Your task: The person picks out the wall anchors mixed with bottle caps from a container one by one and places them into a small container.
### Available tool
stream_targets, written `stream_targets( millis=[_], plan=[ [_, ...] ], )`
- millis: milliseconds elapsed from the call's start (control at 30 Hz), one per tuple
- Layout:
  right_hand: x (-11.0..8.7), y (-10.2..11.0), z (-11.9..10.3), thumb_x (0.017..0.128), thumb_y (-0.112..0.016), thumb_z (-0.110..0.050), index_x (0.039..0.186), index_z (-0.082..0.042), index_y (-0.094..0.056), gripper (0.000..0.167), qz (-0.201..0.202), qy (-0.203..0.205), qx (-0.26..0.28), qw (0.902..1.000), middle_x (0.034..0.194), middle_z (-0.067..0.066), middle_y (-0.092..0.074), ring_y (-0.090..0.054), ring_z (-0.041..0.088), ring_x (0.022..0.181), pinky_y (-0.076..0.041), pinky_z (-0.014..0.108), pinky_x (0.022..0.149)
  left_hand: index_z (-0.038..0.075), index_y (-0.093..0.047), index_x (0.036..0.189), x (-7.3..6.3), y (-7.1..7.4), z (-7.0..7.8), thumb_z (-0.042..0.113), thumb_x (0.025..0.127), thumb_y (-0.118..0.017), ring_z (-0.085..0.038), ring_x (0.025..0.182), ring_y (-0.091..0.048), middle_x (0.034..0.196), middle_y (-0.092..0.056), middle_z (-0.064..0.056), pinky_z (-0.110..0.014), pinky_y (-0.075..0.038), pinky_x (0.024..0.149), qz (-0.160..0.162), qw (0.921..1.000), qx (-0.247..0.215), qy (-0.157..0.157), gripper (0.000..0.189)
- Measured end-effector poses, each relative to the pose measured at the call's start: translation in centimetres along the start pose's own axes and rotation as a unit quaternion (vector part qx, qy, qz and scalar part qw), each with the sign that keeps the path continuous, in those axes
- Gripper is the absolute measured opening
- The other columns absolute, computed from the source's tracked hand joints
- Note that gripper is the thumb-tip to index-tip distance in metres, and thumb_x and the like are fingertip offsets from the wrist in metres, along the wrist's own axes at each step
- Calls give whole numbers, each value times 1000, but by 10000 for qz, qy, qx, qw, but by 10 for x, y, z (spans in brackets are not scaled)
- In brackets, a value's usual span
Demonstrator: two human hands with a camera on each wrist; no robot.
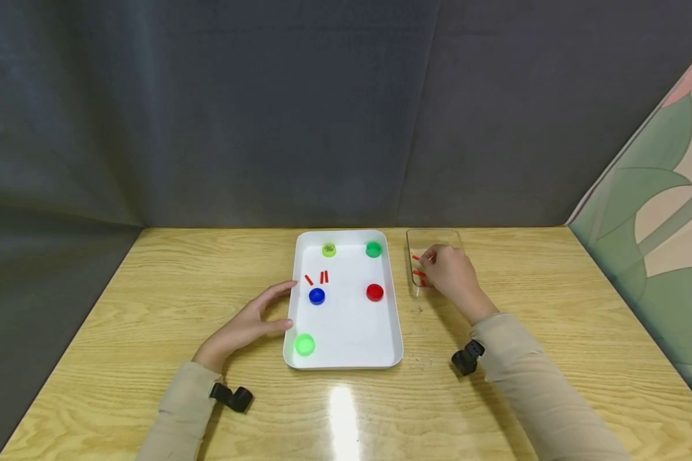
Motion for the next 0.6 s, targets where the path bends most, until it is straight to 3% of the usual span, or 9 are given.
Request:
stream_targets(
  millis=[333, 600],
  plan=[
    [-1, 3, -2, 96, -61, -13, 95, 3, -70, 18, 50, -47, -9, 10000, 71, 7, -66, -52, 20, 58, -40, 33, 54, 29, -41, 150, 0, 0, -1, 23, 87, -78, -23, 146, -23, 156, -34, 1, -53, -17, 117, -2, 10000, 10, -15, 73],
    [-5, 10, -9, 98, -59, -16, 99, 2, -71, 21, 88, -24, 95, 9999, 81, 12, -69, -53, 21, 60, -42, 36, 58, 29, -41, 150, 1, 0, -1, 22, 87, -78, -23, 146, -24, 156, -34, 1, -53, -17, 117, -13, 10000, 23, -45, 73]
  ],
)
Point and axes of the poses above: each hand's wrist, its own x-axis towards the middle knuckle, its own y-axis out of the back of the hand, z = x × y, the point moved 7 cm from there along x, towards the middle knuckle
